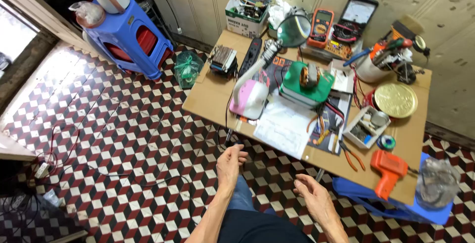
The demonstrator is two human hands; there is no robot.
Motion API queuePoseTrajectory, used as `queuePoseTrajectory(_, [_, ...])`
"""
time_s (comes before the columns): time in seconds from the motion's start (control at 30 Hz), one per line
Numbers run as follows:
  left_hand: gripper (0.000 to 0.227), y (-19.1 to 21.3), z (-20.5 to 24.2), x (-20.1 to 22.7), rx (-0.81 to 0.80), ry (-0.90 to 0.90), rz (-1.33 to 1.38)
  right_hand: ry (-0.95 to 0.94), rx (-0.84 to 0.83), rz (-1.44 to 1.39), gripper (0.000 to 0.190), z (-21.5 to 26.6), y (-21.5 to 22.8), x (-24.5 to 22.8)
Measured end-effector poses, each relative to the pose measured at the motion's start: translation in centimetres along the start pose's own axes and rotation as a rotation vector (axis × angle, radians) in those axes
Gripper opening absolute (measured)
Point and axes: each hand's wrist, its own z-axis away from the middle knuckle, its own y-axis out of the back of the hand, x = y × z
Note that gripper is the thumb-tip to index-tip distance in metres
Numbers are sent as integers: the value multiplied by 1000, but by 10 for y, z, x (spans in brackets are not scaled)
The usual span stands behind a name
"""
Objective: The person retrieves a blue lamp from a blue cabinet and places it on a cluttered workbench. They then proceed to organize various electronic components, tools, and papers on the table, moving items like a magnifying lamp, multimeter, and pliers into different positions.
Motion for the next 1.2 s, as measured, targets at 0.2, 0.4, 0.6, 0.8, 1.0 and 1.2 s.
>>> queuePoseTrajectory(0.2, [47, 8, -102, 22, 182, 92, 45, -42, -40, 77, 49, -55, -16, -72])
queuePoseTrajectory(0.4, [50, 18, -186, 67, 164, 141, -209, -38, -5, 59, 51, -110, -35, -122])
queuePoseTrajectory(0.6, [40, -5, -269, 100, -16, -77, -437, -53, 87, -53, 47, -140, -53, -154])
queuePoseTrajectory(0.8, [33, -48, -343, 136, -195, -347, -734, -104, 169, -69, 46, -128, -55, -172])
queuePoseTrajectory(1.0, [43, -78, -395, 142, -305, -550, -941, -207, 236, -231, 46, -118, -44, -150])
queuePoseTrajectory(1.2, [46, -83, -449, 109, -411, -599, -1235, -195, 313, -240, 44, -96, -41, -147])
